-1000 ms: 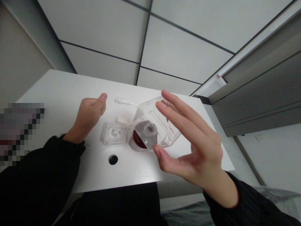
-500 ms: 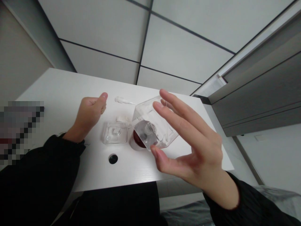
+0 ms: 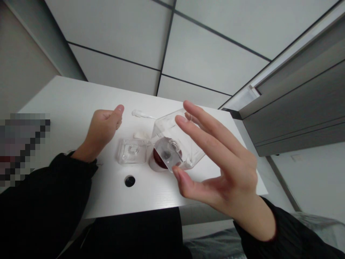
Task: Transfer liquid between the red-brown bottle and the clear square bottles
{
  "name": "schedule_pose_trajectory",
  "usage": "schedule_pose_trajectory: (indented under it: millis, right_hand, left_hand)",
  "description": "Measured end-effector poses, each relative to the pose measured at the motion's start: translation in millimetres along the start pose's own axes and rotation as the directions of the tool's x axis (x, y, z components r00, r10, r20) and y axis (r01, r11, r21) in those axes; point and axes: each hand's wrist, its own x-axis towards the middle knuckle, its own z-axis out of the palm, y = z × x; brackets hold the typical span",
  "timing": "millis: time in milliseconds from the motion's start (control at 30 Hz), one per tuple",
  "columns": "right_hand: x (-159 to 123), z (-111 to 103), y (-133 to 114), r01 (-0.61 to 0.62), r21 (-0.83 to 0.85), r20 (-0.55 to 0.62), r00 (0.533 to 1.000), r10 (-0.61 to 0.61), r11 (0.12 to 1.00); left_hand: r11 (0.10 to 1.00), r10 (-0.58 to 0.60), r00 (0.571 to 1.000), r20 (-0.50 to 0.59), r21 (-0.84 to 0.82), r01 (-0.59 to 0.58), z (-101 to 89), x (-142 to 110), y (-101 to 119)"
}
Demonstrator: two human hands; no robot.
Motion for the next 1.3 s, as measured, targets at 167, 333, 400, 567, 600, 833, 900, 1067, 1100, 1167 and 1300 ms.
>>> schedule_pose_trajectory:
  millis: [167, 333, 400, 567, 600, 833, 900, 1067, 1100, 1167, 1300]
  right_hand:
    - [1.1, 0.2, 0.7, 0.053, -0.038, 0.003, 0.999, -0.053, 0.998]
    - [3.2, 1.2, -0.1, 0.076, -0.069, 0.009, 0.997, -0.075, 0.995]
    - [3.2, 1.4, -0.7, 0.069, -0.069, 0.006, 0.998, -0.069, 0.995]
    - [0.9, 2.1, -0.4, 0.022, -0.007, -0.001, 1.0, -0.022, 1.0]
    - [0.4, 2.4, -0.2, 0.014, 0.001, 0.0, 1.0, -0.014, 1.0]
    - [-0.6, 4.0, 0.6, -0.014, 0.009, -0.014, 1.0, 0.014, 1.0]
    - [-0.6, 3.9, 0.8, -0.013, 0.024, -0.015, 1.0, 0.014, 1.0]
    - [-4.3, 5.0, 1.7, -0.068, 0.074, -0.035, 0.997, 0.07, 0.995]
    - [-6.0, 5.9, 2.3, -0.08, 0.085, -0.044, 0.996, 0.083, 0.993]
    - [-9.9, 8.4, 4.4, -0.104, 0.131, -0.065, 0.991, 0.114, 0.986]
    - [-17.7, 15.1, 11.6, -0.222, 0.313, -0.112, 0.957, 0.268, 0.923]
  left_hand:
    - [1.0, -0.003, 1.0, 0.002, 0.001, 0.003, -0.1, -0.9, 0.7]
    - [1.0, -0.007, 1.0, 0.006, 0.009, 0.007, 0.1, -1.3, 1.0]
    - [1.0, -0.006, 1.0, 0.009, 0.011, 0.006, -0.1, -1.3, 0.9]
    - [1.0, -0.003, 1.0, 0.006, 0.012, 0.003, -0.6, -1.9, 0.6]
    - [1.0, -0.002, 1.0, 0.006, 0.012, 0.002, -0.6, -2.0, 0.6]
    - [1.0, -0.002, 1.0, 0.006, 0.012, 0.002, -0.1, -1.9, 1.5]
    - [1.0, -0.01, 1.0, 0.005, 0.025, 0.01, 0.2, -1.5, 2.2]
    - [0.999, -0.025, 1.0, 0.009, 0.032, 0.024, -0.2, -1.5, 4.2]
    - [0.999, -0.022, 1.0, 0.01, 0.028, 0.021, -0.4, -1.7, 4.5]
    - [1.0, -0.014, 1.0, 0.008, 0.018, 0.014, -0.6, -2.2, 4.5]
    - [1.0, -0.01, 1.0, 0.003, 0.005, 0.01, -0.5, -2.5, 3.6]
